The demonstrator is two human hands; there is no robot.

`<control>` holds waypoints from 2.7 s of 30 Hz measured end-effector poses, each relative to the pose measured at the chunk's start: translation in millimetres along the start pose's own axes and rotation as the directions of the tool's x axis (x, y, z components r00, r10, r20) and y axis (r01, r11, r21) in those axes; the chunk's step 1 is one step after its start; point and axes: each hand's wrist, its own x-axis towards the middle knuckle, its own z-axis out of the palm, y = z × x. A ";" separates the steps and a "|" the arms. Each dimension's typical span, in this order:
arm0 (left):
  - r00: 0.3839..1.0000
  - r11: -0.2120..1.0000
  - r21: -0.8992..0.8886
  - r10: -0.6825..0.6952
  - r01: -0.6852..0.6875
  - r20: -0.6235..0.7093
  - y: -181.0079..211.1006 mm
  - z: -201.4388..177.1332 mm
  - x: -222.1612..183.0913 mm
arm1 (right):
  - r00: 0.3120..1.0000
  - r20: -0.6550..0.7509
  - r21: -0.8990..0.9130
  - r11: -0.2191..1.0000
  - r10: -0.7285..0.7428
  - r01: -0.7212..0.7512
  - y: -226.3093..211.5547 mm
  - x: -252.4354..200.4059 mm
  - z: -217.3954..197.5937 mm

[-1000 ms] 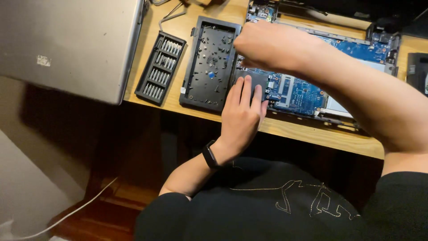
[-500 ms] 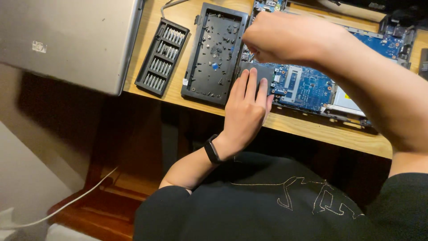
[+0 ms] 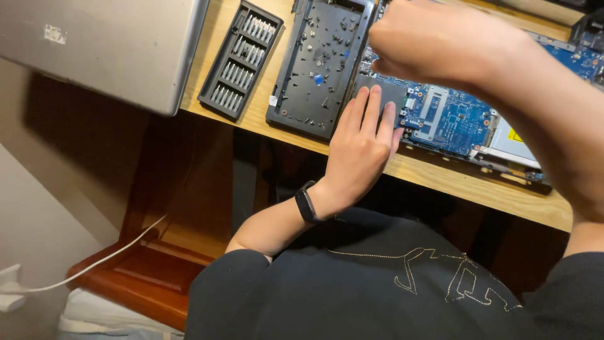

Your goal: The recorder is shown repairing a laptop by installing various components such as an SSD and a cooling fan onto the motherboard and securing them with screws.

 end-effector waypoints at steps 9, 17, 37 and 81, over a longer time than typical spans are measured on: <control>1.000 1.000 0.005 0.003 -0.003 0.005 -1.1 0.2 -2.3 | 0.999 0.015 0.018 0.999 -0.029 0.029 6.9 8.3 11.4; 1.000 1.000 -0.008 0.003 -0.003 -0.001 -0.8 -1.3 -3.4 | 0.998 0.059 -0.078 0.997 0.000 0.004 -2.0 4.6 7.3; 0.990 0.996 -0.005 0.093 -0.094 -0.110 -103.8 -45.4 46.4 | 0.937 -0.330 0.275 0.961 0.113 -0.020 8.8 -122.1 48.7; 0.866 -0.303 -0.812 0.137 0.499 0.481 -77.3 -44.9 67.5 | 0.588 -0.458 0.829 0.559 0.666 0.012 -11.6 -237.5 195.6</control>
